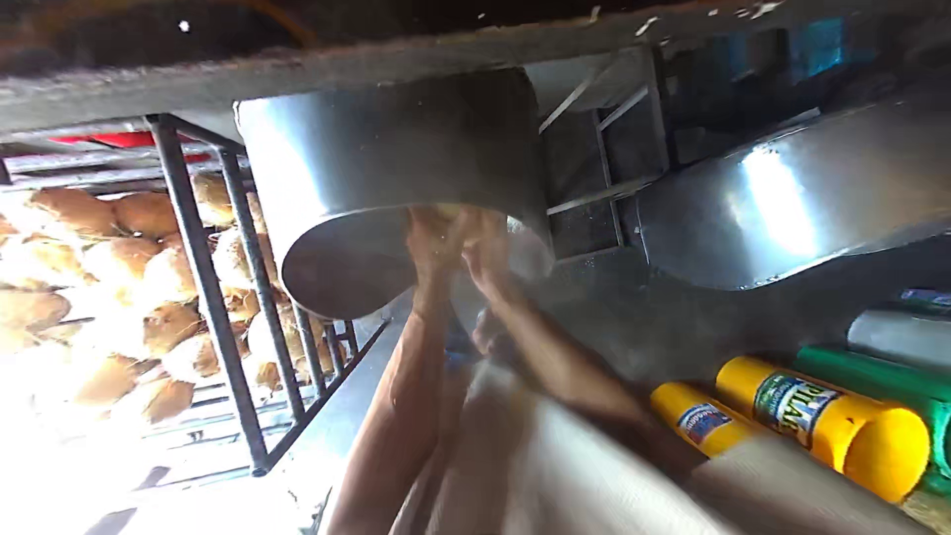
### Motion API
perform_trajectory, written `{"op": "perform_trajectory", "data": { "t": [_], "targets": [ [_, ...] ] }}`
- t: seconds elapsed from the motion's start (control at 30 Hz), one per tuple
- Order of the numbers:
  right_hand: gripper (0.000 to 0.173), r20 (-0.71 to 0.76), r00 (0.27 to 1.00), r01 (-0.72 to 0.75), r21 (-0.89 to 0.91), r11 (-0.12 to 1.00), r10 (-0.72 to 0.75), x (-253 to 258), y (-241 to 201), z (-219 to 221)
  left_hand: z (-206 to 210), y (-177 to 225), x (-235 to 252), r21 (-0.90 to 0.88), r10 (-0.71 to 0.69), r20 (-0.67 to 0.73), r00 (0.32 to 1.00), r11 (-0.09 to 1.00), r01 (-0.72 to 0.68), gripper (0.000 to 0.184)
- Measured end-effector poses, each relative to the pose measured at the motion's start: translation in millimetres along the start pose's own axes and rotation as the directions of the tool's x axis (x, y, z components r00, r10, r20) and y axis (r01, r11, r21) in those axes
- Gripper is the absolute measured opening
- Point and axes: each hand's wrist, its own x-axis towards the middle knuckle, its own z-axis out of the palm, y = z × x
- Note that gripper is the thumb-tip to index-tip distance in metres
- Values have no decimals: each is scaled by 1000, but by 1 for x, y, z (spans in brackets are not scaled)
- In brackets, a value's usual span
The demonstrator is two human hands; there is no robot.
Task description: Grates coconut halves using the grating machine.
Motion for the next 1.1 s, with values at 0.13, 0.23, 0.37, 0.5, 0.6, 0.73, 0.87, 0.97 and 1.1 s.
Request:
{"op": "perform_trajectory", "data": {
  "t": [0.13,0.23,0.37,0.5,0.6,0.73,0.87,0.97,1.1],
  "targets": [
    [37,-15,1000,16,-11,1000,-17,4,-2,7,7,-24,12,-208,-10,8,1000,978,12,83],
    [51,-61,998,21,-20,1000,-22,0,2,11,10,-32,15,-353,17,28,999,936,-6,80],
    [68,-112,993,33,-76,997,-42,2,3,19,10,-32,22,-431,51,37,998,902,-30,77],
    [67,-79,997,6,-66,998,-11,-6,-6,10,7,-37,24,-506,-46,117,992,857,99,58],
    [64,-69,994,-80,74,994,85,2,-4,2,-2,-28,25,-492,-121,210,970,844,212,53],
    [46,-60,998,20,102,995,-14,-1,-7,8,-15,1,9,-161,-34,91,995,986,48,80],
    [43,-48,997,57,17,998,-56,-13,-5,7,-2,-1,11,-32,-65,57,996,997,67,113],
    [59,-89,995,-43,-108,993,34,-43,-19,12,-1,-8,9,-58,-72,60,996,995,76,111],
    [63,-157,987,-22,5,1000,22,-2,4,9,2,-15,14,-94,-49,71,996,994,55,110]
  ]
}}
